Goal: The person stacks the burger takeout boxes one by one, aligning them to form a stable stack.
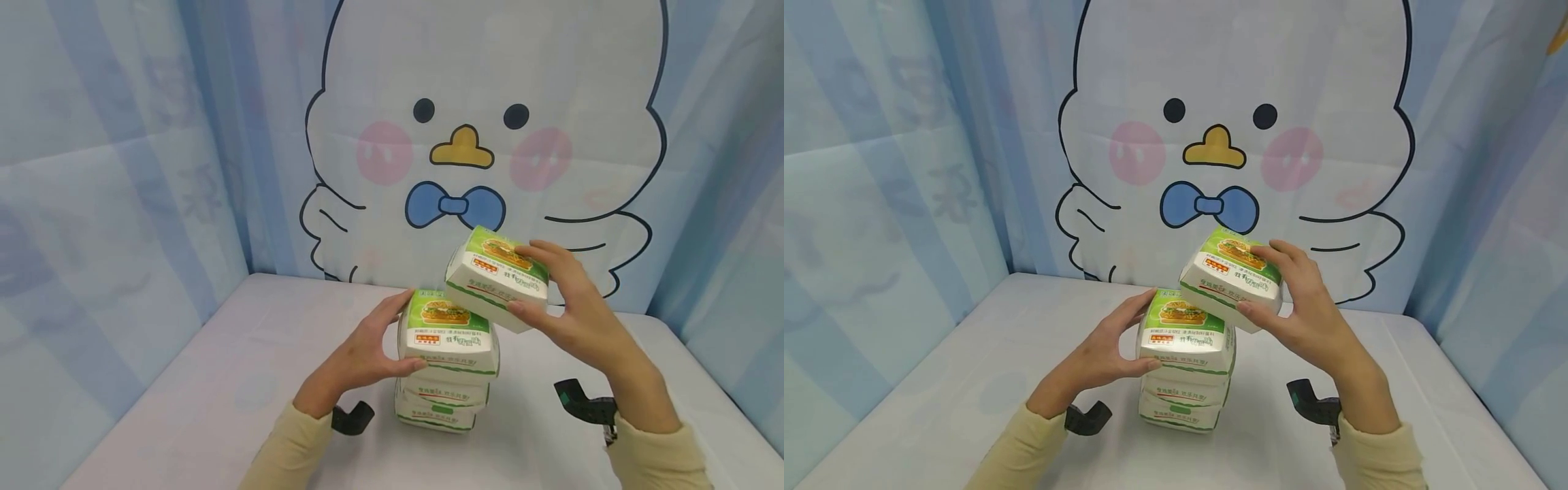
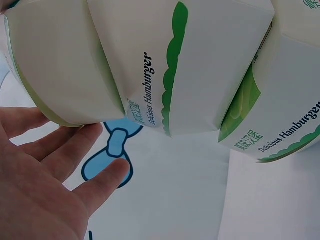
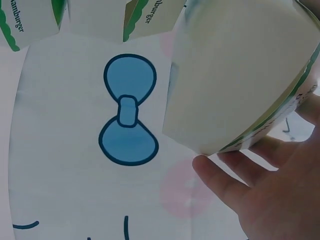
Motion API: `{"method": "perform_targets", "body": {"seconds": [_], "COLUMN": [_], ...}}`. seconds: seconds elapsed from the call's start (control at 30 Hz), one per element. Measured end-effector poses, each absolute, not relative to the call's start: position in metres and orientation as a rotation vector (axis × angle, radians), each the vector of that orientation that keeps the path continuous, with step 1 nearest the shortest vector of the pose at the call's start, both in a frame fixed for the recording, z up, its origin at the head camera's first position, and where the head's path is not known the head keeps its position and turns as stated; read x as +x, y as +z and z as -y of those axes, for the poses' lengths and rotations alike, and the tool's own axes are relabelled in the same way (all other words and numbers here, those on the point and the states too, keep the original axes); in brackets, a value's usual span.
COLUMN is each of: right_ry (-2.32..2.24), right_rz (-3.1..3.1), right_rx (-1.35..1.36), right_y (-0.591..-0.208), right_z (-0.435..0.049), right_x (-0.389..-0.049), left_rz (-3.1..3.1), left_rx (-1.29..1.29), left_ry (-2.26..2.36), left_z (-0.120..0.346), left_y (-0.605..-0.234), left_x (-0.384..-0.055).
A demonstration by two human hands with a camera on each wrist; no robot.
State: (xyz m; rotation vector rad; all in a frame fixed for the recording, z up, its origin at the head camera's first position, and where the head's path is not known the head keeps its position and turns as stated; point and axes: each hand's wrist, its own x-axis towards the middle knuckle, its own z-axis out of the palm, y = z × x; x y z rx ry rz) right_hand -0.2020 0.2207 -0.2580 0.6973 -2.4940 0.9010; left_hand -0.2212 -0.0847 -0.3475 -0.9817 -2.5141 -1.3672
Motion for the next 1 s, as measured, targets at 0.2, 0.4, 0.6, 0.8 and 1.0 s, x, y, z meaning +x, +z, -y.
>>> {"method": "perform_targets", "body": {"seconds": [0.2,0.4,0.6,0.8,1.0], "right_ry": [0.85,0.868,0.857,0.867,0.89], "right_rz": [2.501,2.502,2.545,2.555,2.536], "right_rx": [0.771,0.872,0.898,0.936,0.97], "right_y": [-0.254,-0.251,-0.248,-0.247,-0.247], "right_z": [-0.212,-0.203,-0.197,-0.191,-0.188], "right_x": [-0.204,-0.206,-0.205,-0.207,-0.208], "left_rz": [2.506,2.472,2.42,2.413,2.415], "left_rx": [-0.991,-1.02,-1.075,-1.053,-1.031], "left_ry": [-1.378,-1.387,-1.408,-1.451,-1.508], "left_z": [0.085,0.086,0.086,0.084,0.085], "left_y": [-0.347,-0.347,-0.347,-0.346,-0.347], "left_x": [-0.222,-0.223,-0.223,-0.221,-0.222]}}
